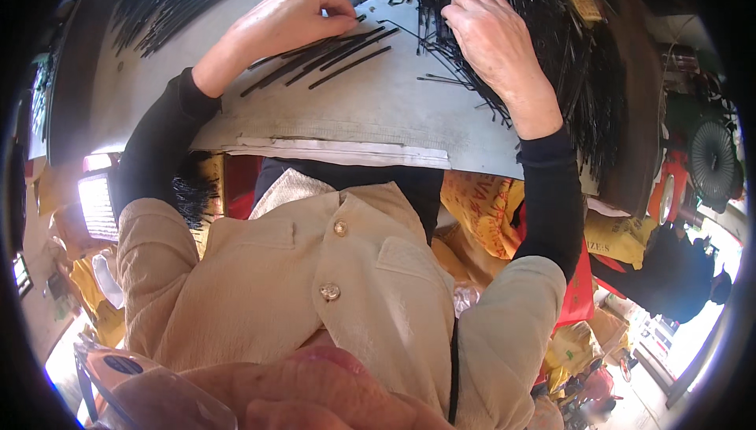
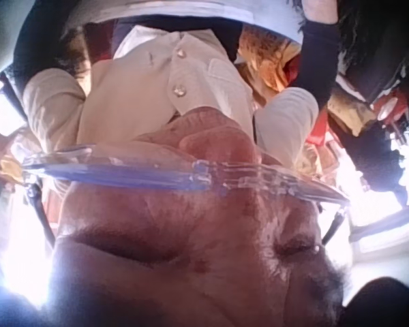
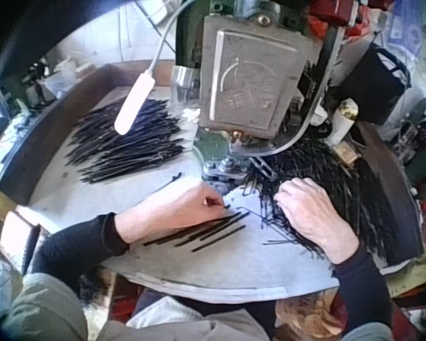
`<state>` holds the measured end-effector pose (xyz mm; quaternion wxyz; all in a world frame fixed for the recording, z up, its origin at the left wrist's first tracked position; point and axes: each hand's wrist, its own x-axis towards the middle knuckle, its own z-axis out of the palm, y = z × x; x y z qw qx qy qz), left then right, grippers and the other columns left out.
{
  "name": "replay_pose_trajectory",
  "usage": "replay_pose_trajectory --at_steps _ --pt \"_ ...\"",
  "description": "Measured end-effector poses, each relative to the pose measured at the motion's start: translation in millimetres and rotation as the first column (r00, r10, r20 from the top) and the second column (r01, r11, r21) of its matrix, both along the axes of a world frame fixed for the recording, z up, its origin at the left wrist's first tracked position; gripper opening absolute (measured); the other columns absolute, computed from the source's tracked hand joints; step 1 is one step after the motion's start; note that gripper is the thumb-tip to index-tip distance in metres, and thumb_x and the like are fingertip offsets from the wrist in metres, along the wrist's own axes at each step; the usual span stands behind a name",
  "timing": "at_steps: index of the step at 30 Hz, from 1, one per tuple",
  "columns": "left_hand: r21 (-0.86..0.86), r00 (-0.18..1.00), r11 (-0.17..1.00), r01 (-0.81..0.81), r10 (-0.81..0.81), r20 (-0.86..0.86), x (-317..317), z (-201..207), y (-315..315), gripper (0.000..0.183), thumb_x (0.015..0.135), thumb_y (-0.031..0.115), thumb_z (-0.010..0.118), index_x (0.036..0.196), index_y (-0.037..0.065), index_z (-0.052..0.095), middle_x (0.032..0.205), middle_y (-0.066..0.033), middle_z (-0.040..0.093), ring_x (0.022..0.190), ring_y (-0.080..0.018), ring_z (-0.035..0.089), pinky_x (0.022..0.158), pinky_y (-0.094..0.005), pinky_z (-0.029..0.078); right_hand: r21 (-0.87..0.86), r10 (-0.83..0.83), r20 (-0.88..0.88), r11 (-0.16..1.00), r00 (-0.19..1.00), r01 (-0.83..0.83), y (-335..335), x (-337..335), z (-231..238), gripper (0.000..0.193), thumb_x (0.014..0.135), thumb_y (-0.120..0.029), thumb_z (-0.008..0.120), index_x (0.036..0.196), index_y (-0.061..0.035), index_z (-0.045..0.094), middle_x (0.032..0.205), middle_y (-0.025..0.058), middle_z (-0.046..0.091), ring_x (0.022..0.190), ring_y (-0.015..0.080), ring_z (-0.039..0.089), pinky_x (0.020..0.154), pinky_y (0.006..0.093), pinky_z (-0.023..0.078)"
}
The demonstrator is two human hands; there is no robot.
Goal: The person assembles small black plastic parts by hand using a small press machine mounted on a workstation surface.
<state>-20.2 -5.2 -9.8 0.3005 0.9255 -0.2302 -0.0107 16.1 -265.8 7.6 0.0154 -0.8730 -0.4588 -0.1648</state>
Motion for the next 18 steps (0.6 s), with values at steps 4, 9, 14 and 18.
replay_pose_trajectory --at_steps 4,9,14,18 --pt "-0.043 1.000 0.999 0.007 -0.006 0.023 4 -3 1 0.020 0.083 0.022 0.060 0.089 0.004 0.067 0.071 -0.0085 0.065 0.058 -0.0200 0.058 0.059 -0.0285 0.047 -0.014 0.032 0.003 0.999 0.999 -0.032 3 -2 5 0.006 0.076 -0.004 0.054 0.080 -0.0020 0.058 0.081 0.0072 0.055 0.085 0.0234 0.056 0.074 0.0327 0.045" --pt "-0.232 0.956 0.972 -0.044 -0.026 -0.291 6 4 2 0.024 0.084 0.021 0.058 0.094 0.001 0.066 0.069 -0.0023 0.063 0.051 -0.0080 0.052 0.048 -0.0230 0.043 -0.080 0.104 0.056 0.992 0.993 -0.099 3 1 6 0.007 0.074 -0.001 0.053 0.081 -0.0022 0.056 0.081 0.0078 0.055 0.085 0.0229 0.056 0.075 0.0324 0.045" --pt "-0.378 0.936 0.925 -0.042 -0.096 -0.338 7 2 7 0.028 0.084 0.019 0.056 0.100 -0.002 0.063 0.072 -0.0014 0.063 0.050 -0.0034 0.050 0.041 -0.0167 0.039 -0.114 0.108 0.084 0.989 0.991 -0.099 0 2 1 0.012 0.075 0.000 0.052 0.087 -0.0026 0.053 0.084 0.0080 0.054 0.086 0.0224 0.056 0.077 0.0316 0.045" --pt "-0.447 0.913 0.892 -0.069 -0.124 -0.388 13 -4 11 0.030 0.084 0.021 0.056 0.104 -0.001 0.062 0.074 -0.0023 0.063 0.052 -0.0035 0.052 0.041 -0.0156 0.042 -0.098 0.059 0.055 0.994 0.997 -0.053 -4 -2 2 0.015 0.075 -0.001 0.052 0.089 -0.0036 0.051 0.085 0.0074 0.054 0.086 0.0227 0.056 0.073 0.0322 0.048"
